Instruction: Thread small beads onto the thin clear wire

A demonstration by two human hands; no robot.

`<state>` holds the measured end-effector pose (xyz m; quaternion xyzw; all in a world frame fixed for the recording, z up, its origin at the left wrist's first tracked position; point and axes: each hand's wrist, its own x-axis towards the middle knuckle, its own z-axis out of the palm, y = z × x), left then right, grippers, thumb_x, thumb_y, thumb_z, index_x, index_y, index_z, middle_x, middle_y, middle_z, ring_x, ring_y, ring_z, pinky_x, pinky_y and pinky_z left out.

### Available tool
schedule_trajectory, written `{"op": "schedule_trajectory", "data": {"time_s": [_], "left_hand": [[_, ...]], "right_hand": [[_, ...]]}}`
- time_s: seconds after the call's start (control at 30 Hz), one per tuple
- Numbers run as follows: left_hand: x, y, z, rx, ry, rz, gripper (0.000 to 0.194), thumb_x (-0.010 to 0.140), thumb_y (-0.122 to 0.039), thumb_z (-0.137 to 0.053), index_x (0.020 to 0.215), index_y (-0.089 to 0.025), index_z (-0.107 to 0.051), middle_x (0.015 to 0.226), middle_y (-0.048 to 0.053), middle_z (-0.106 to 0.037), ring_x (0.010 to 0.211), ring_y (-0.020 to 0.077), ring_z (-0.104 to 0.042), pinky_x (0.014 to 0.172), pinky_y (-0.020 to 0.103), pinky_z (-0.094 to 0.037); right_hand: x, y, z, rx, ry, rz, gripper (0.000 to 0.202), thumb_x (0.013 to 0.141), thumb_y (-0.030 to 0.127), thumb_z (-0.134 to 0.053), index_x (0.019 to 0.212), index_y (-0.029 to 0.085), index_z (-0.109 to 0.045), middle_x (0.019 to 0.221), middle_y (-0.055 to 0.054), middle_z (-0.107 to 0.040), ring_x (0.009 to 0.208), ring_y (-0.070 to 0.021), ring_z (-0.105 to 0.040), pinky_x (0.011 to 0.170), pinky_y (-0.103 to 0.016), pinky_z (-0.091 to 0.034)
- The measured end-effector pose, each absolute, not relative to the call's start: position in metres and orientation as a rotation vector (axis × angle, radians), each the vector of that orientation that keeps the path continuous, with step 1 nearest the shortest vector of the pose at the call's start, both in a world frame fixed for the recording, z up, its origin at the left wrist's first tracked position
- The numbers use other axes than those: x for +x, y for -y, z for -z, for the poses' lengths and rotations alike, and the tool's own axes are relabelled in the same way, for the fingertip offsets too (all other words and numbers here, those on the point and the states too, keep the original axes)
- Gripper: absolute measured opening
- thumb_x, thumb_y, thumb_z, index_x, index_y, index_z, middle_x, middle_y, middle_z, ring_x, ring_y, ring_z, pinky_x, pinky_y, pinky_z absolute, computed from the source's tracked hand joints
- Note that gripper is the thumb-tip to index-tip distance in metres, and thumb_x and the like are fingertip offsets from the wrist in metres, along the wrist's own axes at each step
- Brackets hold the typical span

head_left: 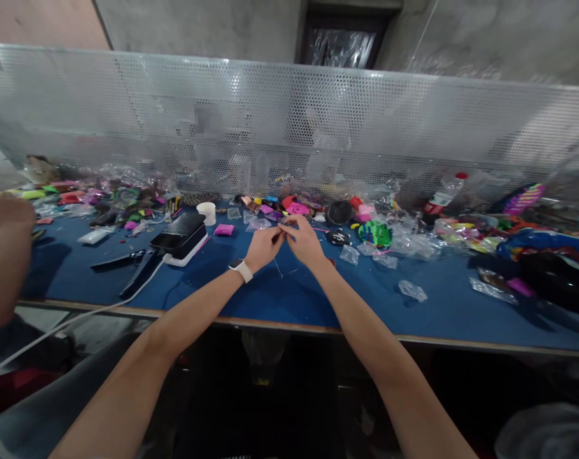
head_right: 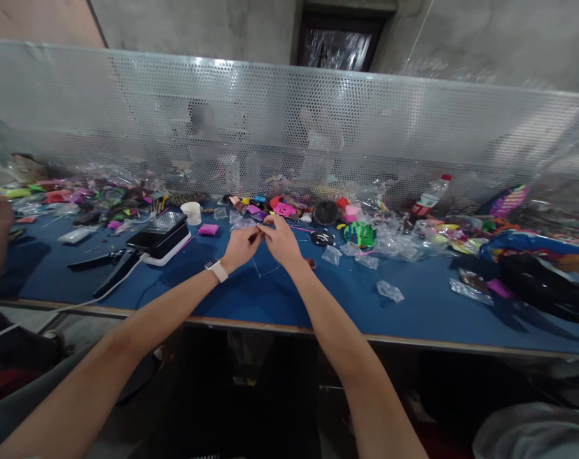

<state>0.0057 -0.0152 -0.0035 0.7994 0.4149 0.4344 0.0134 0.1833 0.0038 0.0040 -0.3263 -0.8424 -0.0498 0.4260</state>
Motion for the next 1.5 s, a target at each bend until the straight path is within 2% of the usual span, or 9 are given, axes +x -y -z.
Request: {"op": "schedule_trajectory", "data": {"time_s": [0.13, 0.27, 0.47, 0.6, 0.73, 0.9, 1.03, 1.13, 1.5], "left_hand": [[0.003, 0.015, 0.002, 2.578, -1.270, -1.313, 0.027, 0.108, -0.021, -0.049, 0.088, -0.017, -0.067, 0.087, 0.007, -0.074, 0.079, 0.0188, -0.068, 0.077, 0.030, -0.048], [0.000, 0.012, 0.003, 2.661, -1.284, -1.259, 0.029, 0.111, -0.024, -0.046, 0.096, -0.016, -0.069, 0.094, 0.009, -0.074, 0.086, 0.0193, -0.069, 0.081, 0.030, -0.050], [-0.003, 0.011, 0.001, 2.782, -1.369, -1.154, 0.032, 0.112, -0.026, -0.043, 0.106, -0.015, -0.072, 0.098, 0.011, -0.073, 0.090, 0.0212, -0.069, 0.080, 0.032, -0.051], [-0.004, 0.012, -0.001, 2.846, -1.348, -1.135, 0.034, 0.113, -0.027, -0.041, 0.108, -0.014, -0.072, 0.101, 0.012, -0.072, 0.093, 0.0221, -0.069, 0.083, 0.033, -0.051], [-0.004, 0.011, -0.002, 2.854, -1.315, -1.133, 0.033, 0.113, -0.028, -0.042, 0.107, -0.015, -0.072, 0.104, 0.012, -0.072, 0.097, 0.0227, -0.068, 0.090, 0.036, -0.051], [-0.006, 0.011, -0.005, 2.776, -1.295, -1.125, 0.031, 0.112, -0.024, -0.043, 0.102, -0.016, -0.071, 0.102, 0.011, -0.073, 0.094, 0.0223, -0.068, 0.087, 0.035, -0.051], [-0.006, 0.009, -0.006, 2.677, -1.251, -1.170, 0.029, 0.112, -0.026, -0.045, 0.102, -0.016, -0.070, 0.098, 0.010, -0.074, 0.091, 0.0224, -0.069, 0.083, 0.033, -0.050], [-0.004, 0.006, -0.005, 2.612, -1.164, -1.173, 0.030, 0.113, -0.027, -0.044, 0.099, -0.016, -0.069, 0.092, 0.008, -0.073, 0.086, 0.0212, -0.069, 0.080, 0.032, -0.049], [-0.003, 0.009, -0.004, 2.561, -1.190, -1.308, 0.037, 0.114, -0.034, -0.037, 0.087, -0.020, -0.058, 0.086, 0.007, -0.066, 0.079, 0.0192, -0.062, 0.076, 0.032, -0.046]], "right_hand": [[0.186, -0.001, -0.009, -0.828, 2.158, 0.203, 0.040, 0.105, 0.016, -0.051, 0.130, 0.030, -0.078, 0.126, -0.011, -0.069, 0.125, -0.0315, -0.058, 0.111, -0.055, -0.049], [0.185, 0.003, -0.011, -0.870, 2.186, 0.187, 0.042, 0.104, 0.017, -0.049, 0.136, 0.028, -0.074, 0.123, -0.012, -0.074, 0.125, -0.0332, -0.059, 0.108, -0.054, -0.047], [0.180, 0.009, -0.012, -0.845, 2.127, 0.024, 0.071, 0.086, 0.000, -0.046, 0.154, 0.020, -0.053, 0.120, -0.014, -0.073, 0.121, -0.0327, -0.060, 0.110, -0.052, -0.045], [0.181, 0.009, -0.010, -0.818, 2.161, -0.017, 0.076, 0.079, -0.004, -0.045, 0.152, 0.019, -0.052, 0.115, -0.014, -0.071, 0.117, -0.0313, -0.062, 0.109, -0.050, -0.045], [0.184, 0.006, -0.007, -0.845, 2.192, -0.045, 0.069, 0.083, 0.001, -0.054, 0.149, 0.021, -0.054, 0.109, -0.011, -0.071, 0.113, -0.0313, -0.062, 0.107, -0.049, -0.045], [0.189, 0.002, -0.007, -0.852, 2.251, -0.017, 0.062, 0.092, 0.019, -0.070, 0.151, 0.024, -0.053, 0.108, -0.010, -0.072, 0.116, -0.0334, -0.061, 0.106, -0.052, -0.046], [0.194, -0.005, -0.009, -0.877, 2.302, 0.078, 0.046, 0.099, 0.026, -0.068, 0.144, 0.025, -0.061, 0.121, -0.014, -0.073, 0.121, -0.0356, -0.061, 0.109, -0.056, -0.045], [0.199, -0.009, -0.011, -0.883, 2.329, 0.150, 0.035, 0.101, 0.029, -0.067, 0.135, 0.022, -0.067, 0.122, -0.016, -0.074, 0.121, -0.0360, -0.062, 0.109, -0.056, -0.044], [0.195, -0.001, -0.010, -0.829, 2.260, 0.327, 0.023, 0.108, 0.033, -0.054, 0.123, 0.021, -0.068, 0.118, -0.015, -0.074, 0.118, -0.0342, -0.062, 0.111, -0.055, -0.040]]}}
